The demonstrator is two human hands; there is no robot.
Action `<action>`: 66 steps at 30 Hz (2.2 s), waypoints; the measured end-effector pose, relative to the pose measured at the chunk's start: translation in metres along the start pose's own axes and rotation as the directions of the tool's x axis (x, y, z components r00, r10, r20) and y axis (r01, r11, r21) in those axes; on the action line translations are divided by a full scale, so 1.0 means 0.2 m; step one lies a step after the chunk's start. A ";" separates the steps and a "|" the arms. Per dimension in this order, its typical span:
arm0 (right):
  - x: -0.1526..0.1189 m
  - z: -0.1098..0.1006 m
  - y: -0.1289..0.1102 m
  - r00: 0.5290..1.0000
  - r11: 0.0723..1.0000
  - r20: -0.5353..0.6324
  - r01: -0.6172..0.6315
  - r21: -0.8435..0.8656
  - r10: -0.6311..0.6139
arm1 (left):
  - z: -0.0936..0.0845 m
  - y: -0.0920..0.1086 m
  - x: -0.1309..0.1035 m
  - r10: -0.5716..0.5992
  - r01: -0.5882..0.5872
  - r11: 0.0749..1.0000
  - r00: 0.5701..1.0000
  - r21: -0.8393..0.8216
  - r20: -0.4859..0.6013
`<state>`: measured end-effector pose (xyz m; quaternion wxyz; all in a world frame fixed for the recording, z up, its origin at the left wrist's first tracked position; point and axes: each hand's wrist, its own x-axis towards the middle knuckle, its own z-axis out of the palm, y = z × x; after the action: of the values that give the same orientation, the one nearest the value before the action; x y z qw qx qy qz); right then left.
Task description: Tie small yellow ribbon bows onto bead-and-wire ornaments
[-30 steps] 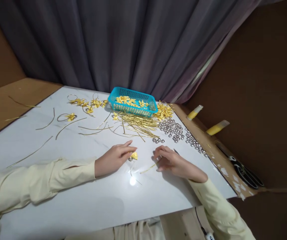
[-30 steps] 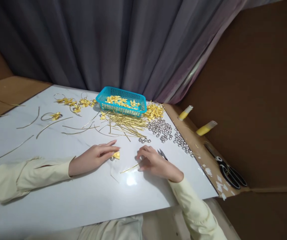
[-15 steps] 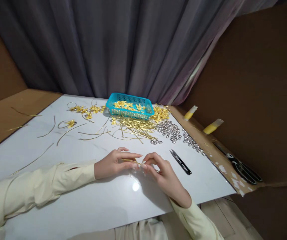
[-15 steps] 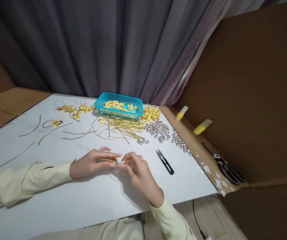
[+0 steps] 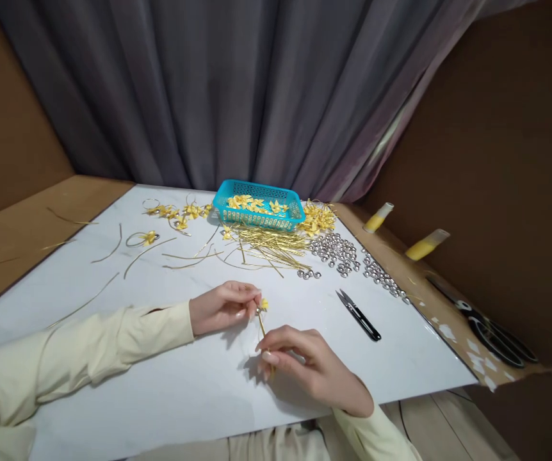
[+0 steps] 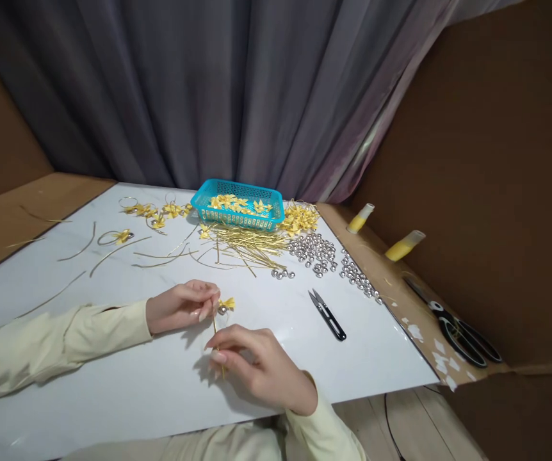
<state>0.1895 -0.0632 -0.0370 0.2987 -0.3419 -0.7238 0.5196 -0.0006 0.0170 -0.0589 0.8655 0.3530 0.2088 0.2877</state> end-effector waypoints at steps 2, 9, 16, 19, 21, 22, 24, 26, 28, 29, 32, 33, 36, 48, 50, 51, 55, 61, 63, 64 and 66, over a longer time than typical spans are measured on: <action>0.00 0.00 -0.01 0.998 0.996 0.066 0.012 0.086 -0.017 | -0.02 0.00 0.00 -0.007 0.007 0.999 1.000 -0.034 0.002; 0.00 0.00 0.00 0.994 0.936 -0.027 -0.092 0.340 0.108 | -0.02 0.01 0.00 -0.073 0.075 0.995 0.996 -0.058 0.051; 0.02 -0.03 0.02 0.939 0.873 -0.209 -0.150 0.465 0.273 | -0.01 0.01 0.01 -0.028 0.038 0.991 0.996 0.130 -0.083; 0.02 -0.04 0.01 0.918 0.844 -0.245 -0.149 0.515 0.312 | -0.01 0.02 0.02 -0.002 0.013 0.994 0.994 0.113 -0.105; 0.02 -0.05 0.01 0.902 0.832 -0.242 -0.189 0.522 0.357 | -0.02 0.02 0.02 -0.014 0.022 0.996 0.996 0.090 -0.089; 0.03 -0.06 0.01 0.899 0.826 -0.230 -0.209 0.524 0.373 | -0.02 0.02 0.02 -0.023 0.029 0.996 0.997 0.081 -0.073; 0.03 -0.06 0.02 0.900 0.816 -0.203 -0.229 0.531 0.385 | -0.03 0.02 0.02 -0.037 0.039 0.997 0.999 0.059 -0.029; 0.03 -0.06 0.02 0.904 0.810 -0.186 -0.235 0.537 0.385 | -0.03 0.02 0.02 -0.051 0.050 0.999 0.998 0.017 0.025; 0.02 -0.06 0.02 0.907 0.812 -0.181 -0.234 0.534 0.381 | -0.03 0.02 0.01 -0.076 0.078 0.997 0.994 -0.020 0.083; 0.02 -0.06 0.02 0.908 0.815 -0.180 -0.235 0.531 0.379 | -0.03 0.02 0.01 -0.092 0.095 0.995 0.990 -0.025 0.107; 0.02 -0.05 0.02 0.911 0.816 -0.165 -0.244 0.525 0.379 | -0.03 0.01 0.01 -0.119 0.118 0.993 0.982 0.014 0.146; 0.03 -0.05 0.02 0.912 0.814 -0.160 -0.246 0.526 0.379 | -0.03 0.01 0.01 -0.120 0.117 0.993 0.982 0.029 0.145; 0.03 -0.05 0.02 0.910 0.794 -0.160 -0.235 0.560 0.383 | -0.03 0.00 0.02 -0.133 0.126 0.990 0.983 0.056 0.128; 0.01 -0.09 0.07 0.924 0.619 -0.034 -0.229 0.751 0.382 | -0.01 0.01 -0.01 -0.114 0.106 0.990 0.990 0.090 0.088; 0.01 -0.09 0.07 0.929 0.604 -0.011 -0.231 0.763 0.369 | -0.01 0.01 -0.01 -0.163 0.148 0.984 0.973 0.102 0.165; 0.01 -0.08 0.07 0.931 0.593 0.010 -0.241 0.768 0.365 | -0.01 0.01 -0.02 -0.201 0.179 0.976 0.959 0.123 0.201; 0.02 -0.07 0.05 0.917 0.591 0.055 -0.300 0.749 0.395 | 0.02 0.00 -0.03 -0.285 0.239 0.949 0.928 0.205 0.239; 0.02 -0.05 0.03 0.905 0.720 -0.034 -0.315 0.619 0.425 | 0.04 -0.01 -0.04 -0.199 0.147 0.945 0.968 0.291 0.156; 0.02 -0.04 0.04 0.907 0.754 -0.054 -0.312 0.578 0.418 | 0.03 -0.01 -0.04 -0.203 0.145 0.930 0.969 0.338 0.141; 0.02 -0.04 0.04 0.908 0.763 -0.060 -0.311 0.566 0.415 | 0.03 -0.01 -0.04 -0.202 0.144 0.923 0.971 0.356 0.131; 0.01 -0.04 0.05 0.909 0.770 -0.069 -0.305 0.560 0.410 | 0.02 -0.01 -0.03 -0.191 0.135 0.918 0.975 0.372 0.117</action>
<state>0.1969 -0.0547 -0.0430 0.3441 -0.4234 -0.4387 0.7141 -0.0028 0.0100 -0.0568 0.8198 0.5083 0.2209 0.1437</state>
